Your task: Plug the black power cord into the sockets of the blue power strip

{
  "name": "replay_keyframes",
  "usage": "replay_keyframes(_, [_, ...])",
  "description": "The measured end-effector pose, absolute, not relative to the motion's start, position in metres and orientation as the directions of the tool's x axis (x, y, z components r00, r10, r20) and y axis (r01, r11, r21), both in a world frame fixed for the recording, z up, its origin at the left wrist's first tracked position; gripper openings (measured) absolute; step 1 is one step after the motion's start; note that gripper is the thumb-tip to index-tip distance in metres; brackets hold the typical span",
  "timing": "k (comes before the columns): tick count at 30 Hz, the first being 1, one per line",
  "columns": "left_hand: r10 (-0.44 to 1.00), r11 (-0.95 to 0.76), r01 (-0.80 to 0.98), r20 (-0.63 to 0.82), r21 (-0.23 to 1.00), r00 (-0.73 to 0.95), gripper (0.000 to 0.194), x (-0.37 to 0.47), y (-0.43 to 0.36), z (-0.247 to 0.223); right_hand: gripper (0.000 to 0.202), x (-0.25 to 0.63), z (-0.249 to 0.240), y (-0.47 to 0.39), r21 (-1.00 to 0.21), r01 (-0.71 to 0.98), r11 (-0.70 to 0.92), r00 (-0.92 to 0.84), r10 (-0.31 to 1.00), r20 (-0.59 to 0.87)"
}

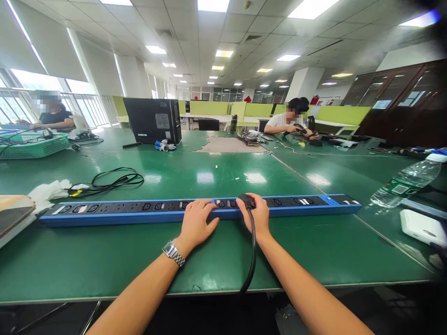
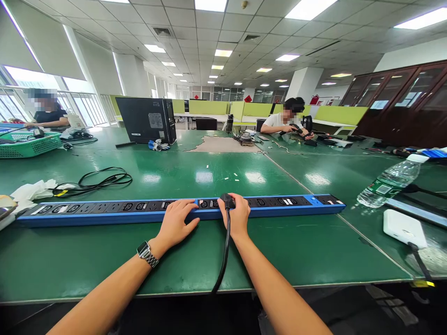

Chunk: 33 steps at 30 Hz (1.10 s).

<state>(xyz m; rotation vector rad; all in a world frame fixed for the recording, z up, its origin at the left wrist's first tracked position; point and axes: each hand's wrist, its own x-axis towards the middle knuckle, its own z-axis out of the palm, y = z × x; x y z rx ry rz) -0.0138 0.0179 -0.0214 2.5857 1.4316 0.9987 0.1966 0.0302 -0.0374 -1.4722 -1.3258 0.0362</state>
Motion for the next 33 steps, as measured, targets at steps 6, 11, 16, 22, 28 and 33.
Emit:
replay_keyframes(6, [0.760,-0.596,0.736,0.521,0.321,0.388,0.029,-0.015,0.018,-0.022,0.042,0.221,-0.035,0.026,-0.636,0.756,0.156,0.341,0.736,0.586])
replay_keyframes(11, [0.766,-0.588,0.738,0.521,0.332,0.376,0.028,-0.016,0.018,-0.023,0.039,0.222,-0.033,0.022,-0.557,0.811,0.179,0.237,0.769,0.593])
replay_keyframes(16, [0.754,-0.607,0.721,0.528,0.334,0.390,0.028,-0.016,0.017,-0.023,0.038,0.221,-0.036,0.026,-0.507,0.852,0.135,0.230,0.772,0.593])
replay_keyframes(22, [0.757,-0.574,0.677,0.615,0.461,0.222,0.034,-0.018,0.023,-0.020,0.037,0.207,-0.025,0.025,-0.609,0.749,0.260,0.285,0.704,0.651])
replay_keyframes(28, [0.671,-0.645,0.670,0.691,0.367,0.268,0.051,-0.023,0.019,-0.017,0.031,0.135,-0.009,0.014,-0.543,0.659,0.520,-0.045,0.749,0.661])
replay_keyframes(33, [0.633,-0.588,0.715,0.766,0.379,0.115,0.033,-0.042,0.029,-0.012,0.028,0.131,0.022,-0.004,-0.566,0.519,0.640,-0.337,0.762,0.553])
